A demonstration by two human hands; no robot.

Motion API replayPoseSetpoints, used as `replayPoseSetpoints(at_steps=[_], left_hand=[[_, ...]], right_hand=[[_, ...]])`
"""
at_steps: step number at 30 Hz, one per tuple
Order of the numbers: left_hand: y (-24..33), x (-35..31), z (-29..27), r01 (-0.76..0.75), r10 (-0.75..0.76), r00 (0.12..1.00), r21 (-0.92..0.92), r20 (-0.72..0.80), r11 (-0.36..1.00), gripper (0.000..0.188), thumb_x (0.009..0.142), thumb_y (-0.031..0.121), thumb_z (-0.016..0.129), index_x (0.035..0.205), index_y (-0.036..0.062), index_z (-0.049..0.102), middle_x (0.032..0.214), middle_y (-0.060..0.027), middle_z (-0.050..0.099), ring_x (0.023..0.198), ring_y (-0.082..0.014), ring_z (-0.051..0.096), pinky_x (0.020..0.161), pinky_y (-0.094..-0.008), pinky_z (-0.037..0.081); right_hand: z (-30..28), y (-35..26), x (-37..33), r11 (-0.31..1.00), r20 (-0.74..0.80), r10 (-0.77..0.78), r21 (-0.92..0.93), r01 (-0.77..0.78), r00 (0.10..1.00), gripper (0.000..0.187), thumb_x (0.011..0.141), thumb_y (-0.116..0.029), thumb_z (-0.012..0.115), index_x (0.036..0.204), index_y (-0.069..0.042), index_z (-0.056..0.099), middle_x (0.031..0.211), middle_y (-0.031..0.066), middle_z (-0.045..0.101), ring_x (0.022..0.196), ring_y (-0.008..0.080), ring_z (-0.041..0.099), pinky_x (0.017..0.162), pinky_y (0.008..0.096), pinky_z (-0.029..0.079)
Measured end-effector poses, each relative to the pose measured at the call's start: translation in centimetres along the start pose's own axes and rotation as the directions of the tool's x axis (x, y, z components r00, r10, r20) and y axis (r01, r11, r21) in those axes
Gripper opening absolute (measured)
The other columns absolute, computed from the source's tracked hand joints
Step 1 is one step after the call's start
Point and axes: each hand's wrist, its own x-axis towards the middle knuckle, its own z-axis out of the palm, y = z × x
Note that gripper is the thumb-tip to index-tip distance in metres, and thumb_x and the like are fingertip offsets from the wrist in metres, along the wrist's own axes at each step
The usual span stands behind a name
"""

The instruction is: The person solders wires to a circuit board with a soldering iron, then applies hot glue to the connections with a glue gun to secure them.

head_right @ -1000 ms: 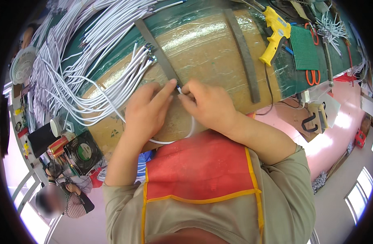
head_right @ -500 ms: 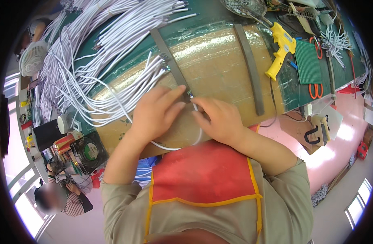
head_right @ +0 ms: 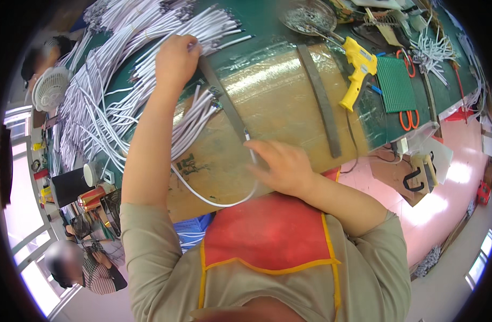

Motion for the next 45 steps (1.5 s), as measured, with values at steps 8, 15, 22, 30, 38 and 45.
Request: replayPoseSetpoints(at_steps=[8, 15, 22, 30, 38, 45], left_hand=[[-1.0, 0.5, -0.4, -0.058, 0.057, 0.998, 0.035, 0.03, 0.998, 0.012, 0.087, 0.023, 0.068, 0.09, 0.0112, 0.072, 0.091, -0.0092, 0.069, 0.091, -0.032, 0.066, 0.077, -0.0466, 0.051], [2.1, -2.2, -5.6, 0.181, -0.2, 0.98, -0.381, -0.008, 0.907, 0.017, 0.093, 0.019, 0.063, 0.102, 0.0051, 0.07, 0.099, -0.0132, 0.071, 0.089, -0.0308, 0.067, 0.079, -0.0393, 0.052], [3.6, -6.2, -8.6, 0.227, -0.217, 0.974, -0.379, 0.07, 0.897, 0.022, 0.089, 0.017, 0.076, 0.107, 0.0048, 0.073, 0.094, -0.0095, 0.071, 0.082, -0.0185, 0.067, 0.077, -0.0299, 0.052], [3.0, -7.8, -9.9, 0.139, -0.176, 0.983, -0.453, -0.041, 0.881, 0.014, 0.087, 0.012, 0.075, 0.098, 0.0041, 0.072, 0.093, -0.0086, 0.071, 0.084, -0.0181, 0.067, 0.077, -0.029, 0.053], [0.3, -2.3, -5.2, -0.009, -0.015, 0.998, -0.355, -0.064, 0.935, 0.02, 0.088, 0.02, 0.073, 0.1, 0.0049, 0.073, 0.098, -0.0112, 0.072, 0.093, -0.0267, 0.068, 0.084, -0.0351, 0.053], [-2.2, 5.3, 0.0, 0.195, -0.174, 0.974, -0.143, 0.147, 0.97, 0.034, 0.088, 0.033, 0.068, 0.111, 0.0094, 0.073, 0.111, -0.0131, 0.072, 0.103, -0.035, 0.067, 0.09, -0.0437, 0.052]], right_hand=[[0.3, 0.6, -0.1, 0.991, -0.006, 0.094, 0.094, -0.093, 0.996, 0.038, 0.082, -0.017, 0.073, 0.118, -0.012, 0.063, 0.089, 0.0072, 0.069, 0.077, 0.0276, 0.068, 0.064, 0.0388, 0.054], [0.0, 0.9, -0.2, 0.989, -0.001, 0.068, 0.132, -0.067, 0.998, 0.039, 0.084, -0.009, 0.071, 0.122, -0.008, 0.062, 0.08, 0.0061, 0.067, 0.062, 0.0193, 0.064, 0.057, 0.0334, 0.05], [0.0, 0.4, 0.1, 0.991, -0.017, 0.064, 0.117, -0.061, 0.998, 0.04, 0.084, -0.009, 0.072, 0.123, -0.007, 0.063, 0.08, 0.005, 0.066, 0.06, 0.0185, 0.062, 0.057, 0.0325, 0.05], [-0.1, 0.4, 0.2, 0.969, 0.09, 0.173, 0.162, -0.186, 0.981, 0.043, 0.084, -0.016, 0.074, 0.124, -0.011, 0.063, 0.084, 0.0044, 0.067, 0.065, 0.0201, 0.064, 0.061, 0.0346, 0.052], [-0.5, 0.5, 0.2, 0.985, 0.072, 0.132, 0.1, -0.138, 0.989, 0.043, 0.084, -0.017, 0.074, 0.126, -0.013, 0.063, 0.083, 0.0023, 0.067, 0.063, 0.0184, 0.063, 0.058, 0.0338, 0.051], [-0.1, 0.6, 0.0, 0.993, 0.024, 0.076, 0.093, -0.078, 0.997, 0.041, 0.086, -0.017, 0.072, 0.126, -0.015, 0.063, 0.084, 0.0056, 0.068, 0.065, 0.023, 0.065, 0.059, 0.0367, 0.052]])
